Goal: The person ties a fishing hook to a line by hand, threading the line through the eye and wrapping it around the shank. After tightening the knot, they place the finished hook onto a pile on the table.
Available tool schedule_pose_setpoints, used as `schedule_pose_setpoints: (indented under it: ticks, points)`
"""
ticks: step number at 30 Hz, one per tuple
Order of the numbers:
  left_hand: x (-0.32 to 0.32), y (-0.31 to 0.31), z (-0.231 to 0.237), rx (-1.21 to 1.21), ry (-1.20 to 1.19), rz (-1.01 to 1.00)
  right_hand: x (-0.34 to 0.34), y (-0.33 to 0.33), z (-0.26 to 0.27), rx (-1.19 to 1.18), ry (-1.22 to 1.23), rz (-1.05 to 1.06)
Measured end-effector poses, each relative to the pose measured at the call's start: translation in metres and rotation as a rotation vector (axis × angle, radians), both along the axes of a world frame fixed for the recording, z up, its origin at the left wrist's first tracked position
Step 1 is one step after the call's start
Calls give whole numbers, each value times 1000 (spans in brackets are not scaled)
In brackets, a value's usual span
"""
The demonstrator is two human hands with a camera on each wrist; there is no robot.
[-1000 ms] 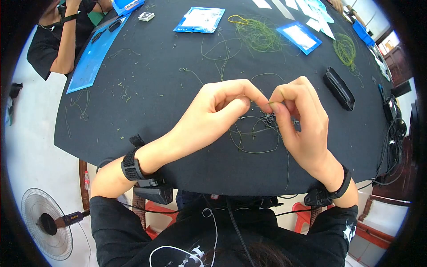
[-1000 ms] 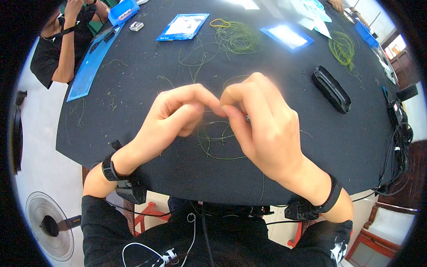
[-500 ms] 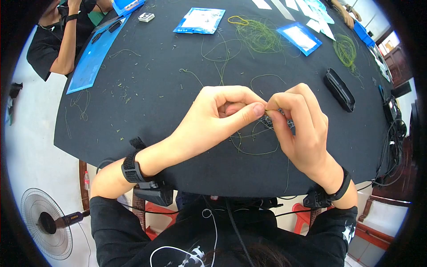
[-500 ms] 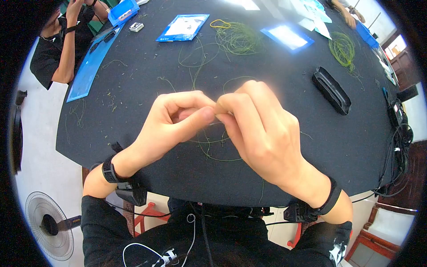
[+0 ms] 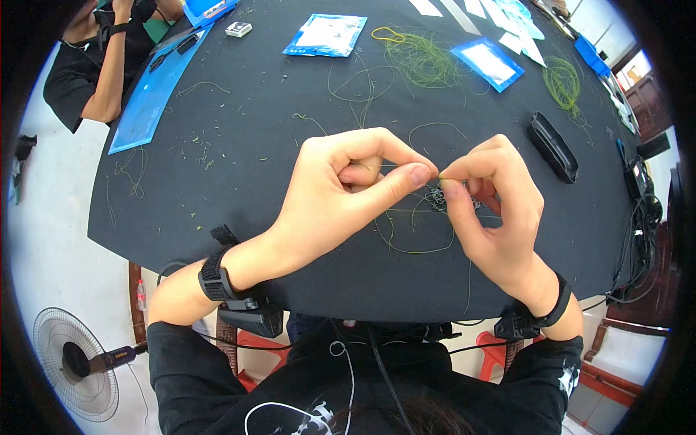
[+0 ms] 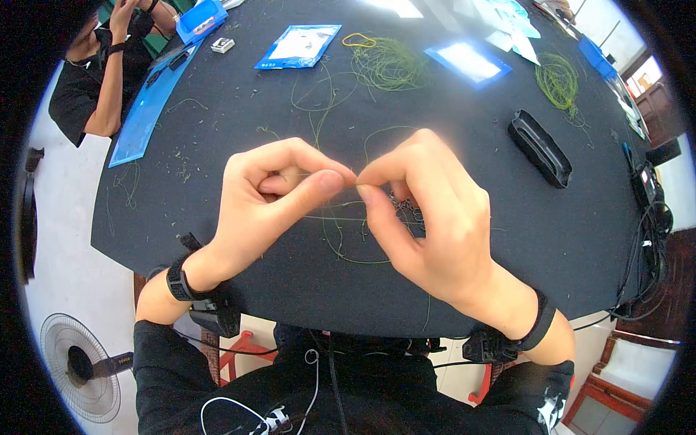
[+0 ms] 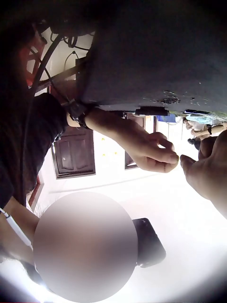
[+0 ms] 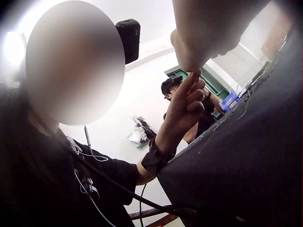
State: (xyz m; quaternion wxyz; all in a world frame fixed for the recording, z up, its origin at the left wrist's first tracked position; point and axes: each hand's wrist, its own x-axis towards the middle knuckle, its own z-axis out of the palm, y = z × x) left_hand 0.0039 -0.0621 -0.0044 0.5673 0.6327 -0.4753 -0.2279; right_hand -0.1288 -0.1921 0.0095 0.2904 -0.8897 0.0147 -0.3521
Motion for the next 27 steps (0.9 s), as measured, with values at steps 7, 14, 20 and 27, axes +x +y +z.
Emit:
schedule_pose_setpoints:
  ticks: [7,14,20,27]
  points:
    - [-1,1,1,-51,-15,6,-1,-1,2,-18,-11,32]
    - [-2,3,2,-70,-133,-2,-3,0,2,71,12,68]
    - [-3,4,3,-74,-82,-2,-1,2,-3,147,52,112]
    - [-3,4,3,-60,-78,-7,-2,0,-9,294,61,75]
